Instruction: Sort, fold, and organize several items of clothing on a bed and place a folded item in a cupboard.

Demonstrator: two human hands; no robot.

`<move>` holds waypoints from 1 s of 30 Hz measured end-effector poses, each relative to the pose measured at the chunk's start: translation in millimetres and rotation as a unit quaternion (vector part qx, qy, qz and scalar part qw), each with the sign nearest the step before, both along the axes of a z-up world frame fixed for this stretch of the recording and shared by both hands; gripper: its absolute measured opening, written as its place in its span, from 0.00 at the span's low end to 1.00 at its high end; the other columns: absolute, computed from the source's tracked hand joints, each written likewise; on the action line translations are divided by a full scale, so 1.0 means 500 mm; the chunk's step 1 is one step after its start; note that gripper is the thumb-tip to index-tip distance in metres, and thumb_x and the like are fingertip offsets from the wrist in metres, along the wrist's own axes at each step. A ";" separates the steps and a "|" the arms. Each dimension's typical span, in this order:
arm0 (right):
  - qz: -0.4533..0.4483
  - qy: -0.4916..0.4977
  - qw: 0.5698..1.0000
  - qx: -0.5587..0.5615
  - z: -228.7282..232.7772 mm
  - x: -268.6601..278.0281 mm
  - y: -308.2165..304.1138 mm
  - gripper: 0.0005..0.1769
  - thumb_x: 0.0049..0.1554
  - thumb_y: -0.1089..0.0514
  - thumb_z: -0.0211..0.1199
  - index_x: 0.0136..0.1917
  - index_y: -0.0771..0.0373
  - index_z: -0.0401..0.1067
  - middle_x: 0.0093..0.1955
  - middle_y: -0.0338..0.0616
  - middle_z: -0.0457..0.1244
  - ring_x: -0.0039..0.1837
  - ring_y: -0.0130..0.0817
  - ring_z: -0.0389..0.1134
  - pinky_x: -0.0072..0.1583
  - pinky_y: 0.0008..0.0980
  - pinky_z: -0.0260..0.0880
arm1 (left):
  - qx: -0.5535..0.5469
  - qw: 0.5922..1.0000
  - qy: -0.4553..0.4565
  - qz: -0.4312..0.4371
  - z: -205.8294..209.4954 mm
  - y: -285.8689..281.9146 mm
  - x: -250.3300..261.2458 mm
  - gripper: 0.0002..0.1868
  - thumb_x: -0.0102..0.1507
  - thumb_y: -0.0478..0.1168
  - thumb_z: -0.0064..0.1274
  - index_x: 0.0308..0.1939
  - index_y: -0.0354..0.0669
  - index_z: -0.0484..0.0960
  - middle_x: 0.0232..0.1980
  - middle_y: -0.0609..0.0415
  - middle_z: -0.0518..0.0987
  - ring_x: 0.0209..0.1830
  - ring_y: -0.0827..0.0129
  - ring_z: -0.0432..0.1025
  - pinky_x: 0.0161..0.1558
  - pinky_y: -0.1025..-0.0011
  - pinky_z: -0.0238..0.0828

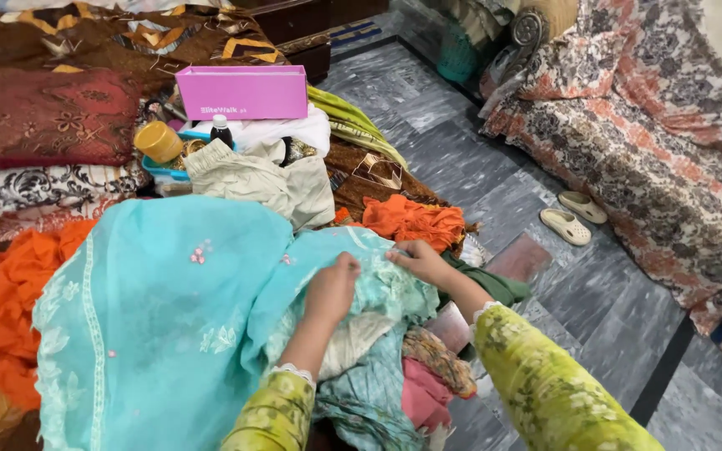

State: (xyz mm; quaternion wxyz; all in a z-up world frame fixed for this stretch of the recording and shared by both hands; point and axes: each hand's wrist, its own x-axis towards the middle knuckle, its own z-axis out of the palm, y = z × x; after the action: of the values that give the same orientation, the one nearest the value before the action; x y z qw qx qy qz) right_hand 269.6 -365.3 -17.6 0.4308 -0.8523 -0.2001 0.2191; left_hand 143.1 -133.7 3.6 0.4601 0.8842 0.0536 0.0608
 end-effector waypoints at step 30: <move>0.042 -0.297 0.947 0.113 0.046 -0.141 -0.061 0.06 0.59 0.61 0.63 0.48 0.58 0.81 0.50 0.44 0.71 0.54 0.42 0.71 0.57 0.41 0.69 | 0.126 0.957 -0.202 -0.166 0.026 -0.001 -0.116 0.32 0.47 0.52 0.64 0.52 0.40 0.80 0.55 0.44 0.80 0.52 0.48 0.74 0.50 0.56 0.71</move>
State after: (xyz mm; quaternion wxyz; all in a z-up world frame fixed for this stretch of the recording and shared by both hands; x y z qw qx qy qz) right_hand 199.3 -396.1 5.4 0.4356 -0.8155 -0.3777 -0.0504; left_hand 85.2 -134.4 16.4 0.3501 0.9007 -0.1956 0.1672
